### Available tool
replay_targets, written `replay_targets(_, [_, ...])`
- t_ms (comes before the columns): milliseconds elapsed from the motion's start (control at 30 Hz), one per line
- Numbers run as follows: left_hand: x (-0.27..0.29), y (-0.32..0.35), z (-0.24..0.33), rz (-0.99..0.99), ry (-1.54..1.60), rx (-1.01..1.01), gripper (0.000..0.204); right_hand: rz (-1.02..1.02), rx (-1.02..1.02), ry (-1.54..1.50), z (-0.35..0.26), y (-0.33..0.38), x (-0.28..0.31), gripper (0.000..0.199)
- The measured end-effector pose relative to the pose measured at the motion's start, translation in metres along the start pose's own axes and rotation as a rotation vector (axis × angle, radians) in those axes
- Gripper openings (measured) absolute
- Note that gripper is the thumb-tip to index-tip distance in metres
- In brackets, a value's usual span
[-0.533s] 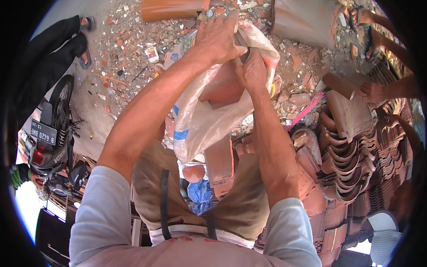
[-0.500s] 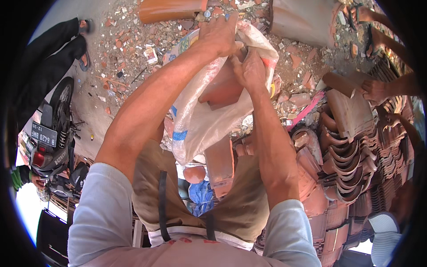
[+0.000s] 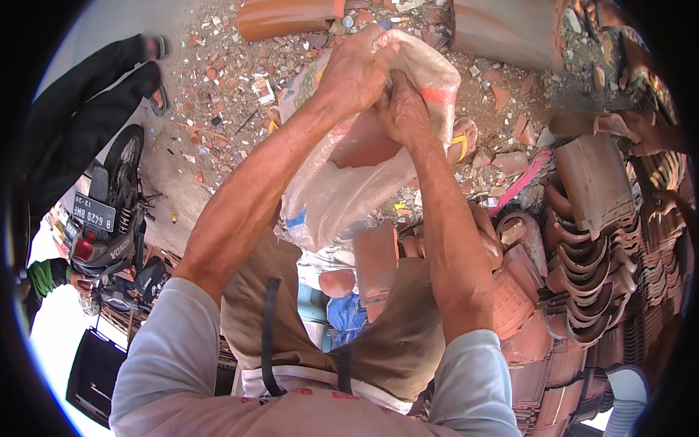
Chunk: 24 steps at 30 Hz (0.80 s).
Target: The person picks up red roof tiles from a pile on the ground and places them one by one into a large white sack. The person handles the tiles by hand, adjusting the sack as needed to fit more tiles.
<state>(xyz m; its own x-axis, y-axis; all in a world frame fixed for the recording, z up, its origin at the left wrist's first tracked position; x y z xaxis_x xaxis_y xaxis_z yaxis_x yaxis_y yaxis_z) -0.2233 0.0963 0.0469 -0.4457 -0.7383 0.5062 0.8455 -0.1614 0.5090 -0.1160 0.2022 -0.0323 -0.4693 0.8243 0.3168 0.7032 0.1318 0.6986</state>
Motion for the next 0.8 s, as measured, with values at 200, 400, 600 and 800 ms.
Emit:
replay_targets(200, [-0.017, 0.024, 0.009, -0.196, 0.178, 0.07, 0.033, -0.148, 0.072, -0.125, 0.017, -0.031, 0.021, 0.067])
replay_targets(400, [0.013, 0.023, -0.028, -0.078, 0.252, -0.017, 0.04, -0.197, -0.191, -0.538, -0.006, -0.053, 0.0, 0.06])
replay_targets(600, [0.03, 0.009, 0.027, -0.168, 0.197, 0.063, 0.033, -0.093, -0.002, -0.271, -0.027, -0.027, 0.008, 0.063])
replay_targets(800, [0.02, 0.055, -0.001, -0.141, 0.161, 0.012, 0.057, -0.126, -0.02, -0.238, -0.028, -0.044, 0.019, 0.061])
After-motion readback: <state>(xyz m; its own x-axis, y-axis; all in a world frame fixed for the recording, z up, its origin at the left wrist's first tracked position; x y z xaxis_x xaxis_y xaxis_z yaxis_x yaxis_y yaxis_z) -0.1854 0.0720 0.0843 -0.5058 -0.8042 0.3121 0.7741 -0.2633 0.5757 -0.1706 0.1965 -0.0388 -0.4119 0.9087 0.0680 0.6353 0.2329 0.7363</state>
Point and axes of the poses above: each hand's wrist, its own y-axis away from the middle knuckle, its own x-axis out of the back of the hand, z = x × y, the point moved 5 cm from there along -y, towards the middle knuckle, and after that the axes turned 2 degrees about x, right-handed, at the moved point
